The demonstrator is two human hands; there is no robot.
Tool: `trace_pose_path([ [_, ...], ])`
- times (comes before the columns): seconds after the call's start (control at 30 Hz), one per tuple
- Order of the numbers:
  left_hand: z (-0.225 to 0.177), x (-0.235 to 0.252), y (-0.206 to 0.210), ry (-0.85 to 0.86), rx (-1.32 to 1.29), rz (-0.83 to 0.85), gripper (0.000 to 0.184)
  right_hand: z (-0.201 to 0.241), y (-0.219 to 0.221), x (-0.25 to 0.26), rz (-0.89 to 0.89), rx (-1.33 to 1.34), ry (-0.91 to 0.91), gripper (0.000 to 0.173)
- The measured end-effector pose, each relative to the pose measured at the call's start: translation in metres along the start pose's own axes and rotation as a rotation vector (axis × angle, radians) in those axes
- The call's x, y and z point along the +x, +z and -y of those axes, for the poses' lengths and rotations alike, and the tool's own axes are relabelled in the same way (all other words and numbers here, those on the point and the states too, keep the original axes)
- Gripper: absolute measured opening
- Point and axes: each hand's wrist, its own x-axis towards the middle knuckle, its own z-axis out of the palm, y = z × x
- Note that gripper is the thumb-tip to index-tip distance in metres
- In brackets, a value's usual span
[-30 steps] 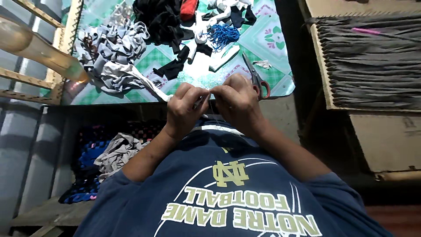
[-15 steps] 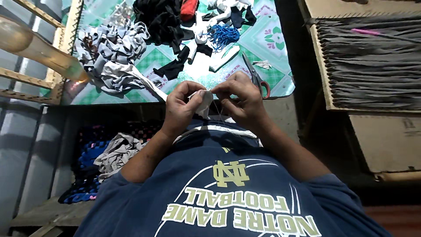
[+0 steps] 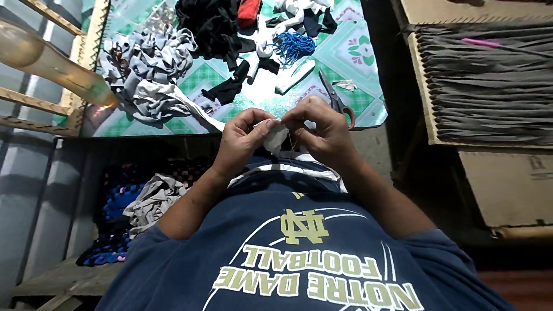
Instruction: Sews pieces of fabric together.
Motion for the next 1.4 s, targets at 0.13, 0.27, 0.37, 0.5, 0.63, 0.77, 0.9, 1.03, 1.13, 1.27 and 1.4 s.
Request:
trace_pose_path([
  [0.13, -0.001, -0.001, -0.001, 0.02, 0.029, -0.014, 0.01, 0.0, -0.006, 0.001, 0.007, -0.101, -0.014, 0.015],
  [0.27, -0.002, -0.001, 0.0, 0.029, 0.061, -0.027, 0.008, 0.0, -0.007, 0.001, -0.001, -0.13, -0.039, 0.015],
  [0.37, -0.001, 0.0, -0.001, 0.047, 0.085, -0.029, 0.008, -0.001, -0.008, 0.001, 0.003, -0.142, -0.053, 0.015],
  [0.5, -0.003, -0.001, 0.001, 0.063, 0.111, -0.034, 0.007, -0.001, -0.006, 0.001, 0.004, -0.192, -0.074, 0.014],
  [0.63, -0.005, -0.003, 0.003, 0.125, 0.219, -0.034, 0.007, 0.002, -0.002, 0.0, 0.001, -0.339, -0.109, 0.015],
  [0.77, -0.003, -0.004, 0.003, 0.203, 0.365, -0.033, 0.009, 0.006, 0.006, -0.001, -0.012, -0.441, -0.143, 0.015],
  [0.9, -0.002, -0.004, 0.001, 0.199, 0.319, -0.028, 0.008, 0.002, 0.005, -0.001, -0.018, -0.379, -0.134, 0.015],
  [1.03, -0.005, -0.004, 0.001, 0.124, 0.221, -0.041, 0.007, 0.0, -0.002, 0.0, 0.001, -0.223, -0.081, 0.016],
  [1.13, -0.004, -0.004, 0.0, 0.1, 0.178, -0.029, 0.007, 0.001, -0.004, 0.001, 0.016, -0.125, -0.041, 0.015],
  [1.27, -0.003, -0.003, -0.002, 0.065, 0.108, 0.015, 0.008, 0.0, -0.004, 0.001, 0.042, 0.034, 0.013, 0.015],
  [1.4, -0.001, -0.001, -0.002, 0.033, 0.041, 0.051, 0.007, 0.0, -0.003, 0.0, 0.054, 0.103, 0.056, 0.013],
])
